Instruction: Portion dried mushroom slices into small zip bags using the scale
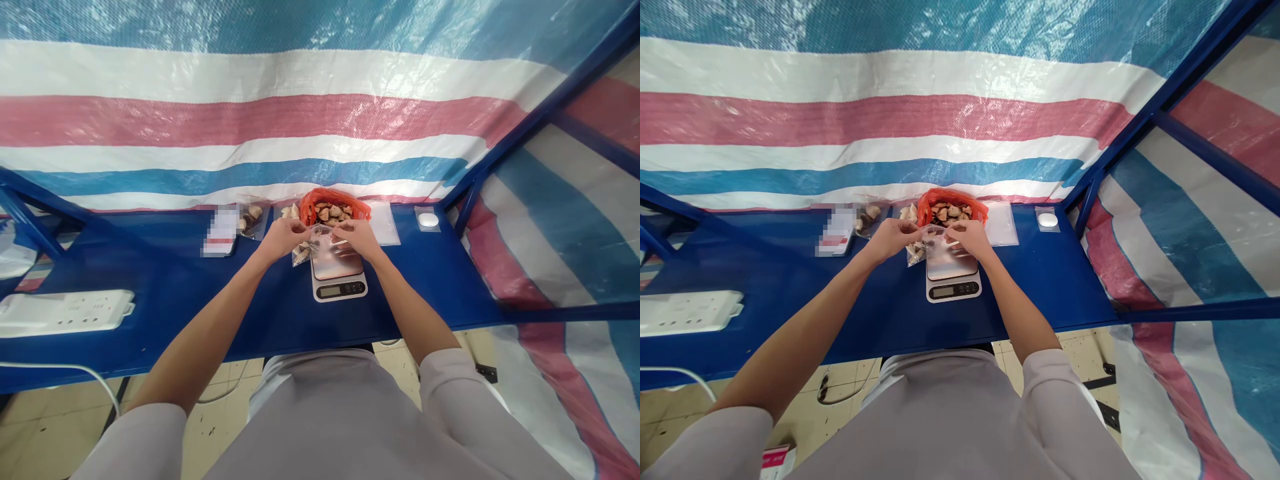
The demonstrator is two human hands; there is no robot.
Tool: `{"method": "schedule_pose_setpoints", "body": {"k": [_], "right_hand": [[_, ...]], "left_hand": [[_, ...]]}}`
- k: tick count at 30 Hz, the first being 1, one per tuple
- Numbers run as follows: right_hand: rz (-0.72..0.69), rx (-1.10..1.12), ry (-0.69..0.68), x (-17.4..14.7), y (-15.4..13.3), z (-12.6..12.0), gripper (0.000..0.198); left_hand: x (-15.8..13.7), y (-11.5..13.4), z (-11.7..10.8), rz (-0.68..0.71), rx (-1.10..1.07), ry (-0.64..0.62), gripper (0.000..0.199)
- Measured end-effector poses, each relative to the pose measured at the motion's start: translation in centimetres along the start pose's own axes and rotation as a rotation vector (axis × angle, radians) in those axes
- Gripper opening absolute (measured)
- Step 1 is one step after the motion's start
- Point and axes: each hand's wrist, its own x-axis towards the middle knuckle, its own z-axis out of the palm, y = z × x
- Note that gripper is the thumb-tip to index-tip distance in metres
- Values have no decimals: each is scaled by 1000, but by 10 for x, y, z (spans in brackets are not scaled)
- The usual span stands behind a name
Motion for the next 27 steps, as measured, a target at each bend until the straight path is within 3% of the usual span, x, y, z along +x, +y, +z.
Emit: {"method": "schedule_pose_setpoints", "body": {"k": [6, 16, 27], "right_hand": [[-32, -27, -75, -1, -8, 9, 22], [-167, -244, -108, 5, -15, 13, 13], [-109, -161, -60, 4, -14, 10, 7]], "left_hand": [[2, 6, 3, 10, 19, -4, 30], [6, 17, 1, -6, 82, -10, 39], [10, 16, -1, 42, 287, -6, 28]]}}
